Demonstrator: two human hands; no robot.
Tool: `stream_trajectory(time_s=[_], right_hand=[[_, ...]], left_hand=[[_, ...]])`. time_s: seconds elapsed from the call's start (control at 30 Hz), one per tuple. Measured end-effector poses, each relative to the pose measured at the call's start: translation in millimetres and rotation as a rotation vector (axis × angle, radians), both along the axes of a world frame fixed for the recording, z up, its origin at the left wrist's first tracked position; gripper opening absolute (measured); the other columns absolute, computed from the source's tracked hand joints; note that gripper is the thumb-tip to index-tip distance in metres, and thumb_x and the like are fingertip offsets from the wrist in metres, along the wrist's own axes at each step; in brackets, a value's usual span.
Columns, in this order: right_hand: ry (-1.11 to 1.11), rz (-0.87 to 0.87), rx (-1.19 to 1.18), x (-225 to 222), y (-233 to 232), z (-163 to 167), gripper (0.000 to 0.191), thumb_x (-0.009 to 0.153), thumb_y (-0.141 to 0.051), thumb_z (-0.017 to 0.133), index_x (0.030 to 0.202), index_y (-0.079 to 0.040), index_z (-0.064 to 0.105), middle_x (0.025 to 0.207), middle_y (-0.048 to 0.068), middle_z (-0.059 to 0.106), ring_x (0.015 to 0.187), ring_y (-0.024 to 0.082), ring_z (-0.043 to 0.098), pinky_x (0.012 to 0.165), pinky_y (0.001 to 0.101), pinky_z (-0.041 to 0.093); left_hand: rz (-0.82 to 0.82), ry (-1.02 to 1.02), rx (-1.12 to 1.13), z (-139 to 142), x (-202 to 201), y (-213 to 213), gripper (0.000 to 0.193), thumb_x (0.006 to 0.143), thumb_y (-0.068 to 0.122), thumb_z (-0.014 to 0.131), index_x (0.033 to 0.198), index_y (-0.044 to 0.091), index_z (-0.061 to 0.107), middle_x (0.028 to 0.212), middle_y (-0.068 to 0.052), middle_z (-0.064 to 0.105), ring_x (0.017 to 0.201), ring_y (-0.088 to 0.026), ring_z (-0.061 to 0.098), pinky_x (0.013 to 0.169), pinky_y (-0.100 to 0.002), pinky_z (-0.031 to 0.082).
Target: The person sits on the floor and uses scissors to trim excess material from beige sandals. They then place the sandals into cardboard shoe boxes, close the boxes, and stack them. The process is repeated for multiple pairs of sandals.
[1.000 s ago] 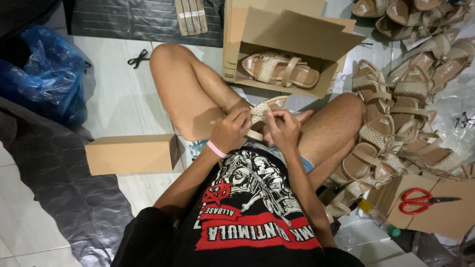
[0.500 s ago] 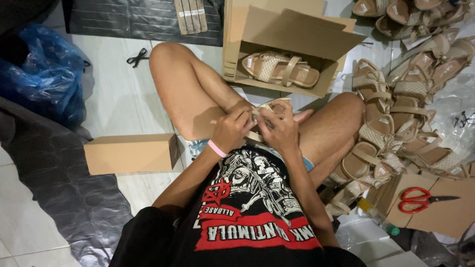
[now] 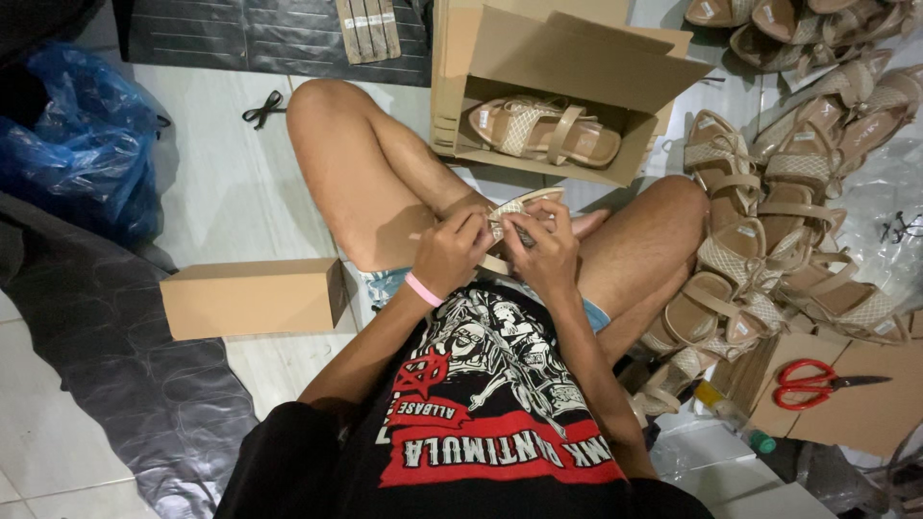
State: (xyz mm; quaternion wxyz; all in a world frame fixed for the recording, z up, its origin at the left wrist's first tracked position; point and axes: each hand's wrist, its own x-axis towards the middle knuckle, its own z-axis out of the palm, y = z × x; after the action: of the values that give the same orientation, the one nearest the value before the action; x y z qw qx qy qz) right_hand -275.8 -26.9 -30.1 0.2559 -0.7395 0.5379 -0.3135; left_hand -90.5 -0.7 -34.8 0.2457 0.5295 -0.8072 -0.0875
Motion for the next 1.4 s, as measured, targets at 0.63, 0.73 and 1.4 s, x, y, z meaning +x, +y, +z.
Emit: stream_trajectory(time_s=[0.63, 0.73, 1.4], right_hand=[[-0.359, -0.069, 0.340, -36.6, 2.6, -24.7, 0.014, 0.097, -0.009, 0.072, 0.096, 0.003, 0.065, 0.133, 0.011, 0.058, 0.112, 0.018, 0.065, 0.087, 0.0294, 0.059], [-0.342, -0.066, 0.333, -34.6, 1.2, -22.3, 0.013, 0.097, -0.008, 0.073, 0.094, 0.003, 0.069, 0.130, 0.010, 0.060, 0.107, 0.017, 0.067, 0.083, 0.0274, 0.062], [-0.399, -0.132, 0.406, -26.7, -3.1, -32.5, 0.013, 0.100, -0.006, 0.067, 0.095, 0.006, 0.069, 0.122, 0.007, 0.064, 0.091, 0.009, 0.064, 0.076, 0.0219, 0.054]], left_hand=[[0.251, 0.977, 0.650, -12.8, 0.3, -2.8, 0.026, 0.105, 0.022, 0.063, 0.118, 0.002, 0.074, 0.086, -0.007, 0.078, 0.073, -0.004, 0.064, 0.064, -0.026, 0.054], [0.312, 1.010, 0.770, -15.8, -2.0, -3.3, 0.025, 0.106, 0.022, 0.064, 0.119, 0.004, 0.077, 0.082, -0.007, 0.074, 0.068, -0.005, 0.057, 0.060, -0.027, 0.049], [-0.066, 0.382, 0.089, 36.7, 8.8, -21.2, 0.014, 0.095, 0.013, 0.073, 0.107, 0.005, 0.076, 0.106, -0.010, 0.072, 0.095, -0.025, 0.071, 0.078, -0.036, 0.059]])
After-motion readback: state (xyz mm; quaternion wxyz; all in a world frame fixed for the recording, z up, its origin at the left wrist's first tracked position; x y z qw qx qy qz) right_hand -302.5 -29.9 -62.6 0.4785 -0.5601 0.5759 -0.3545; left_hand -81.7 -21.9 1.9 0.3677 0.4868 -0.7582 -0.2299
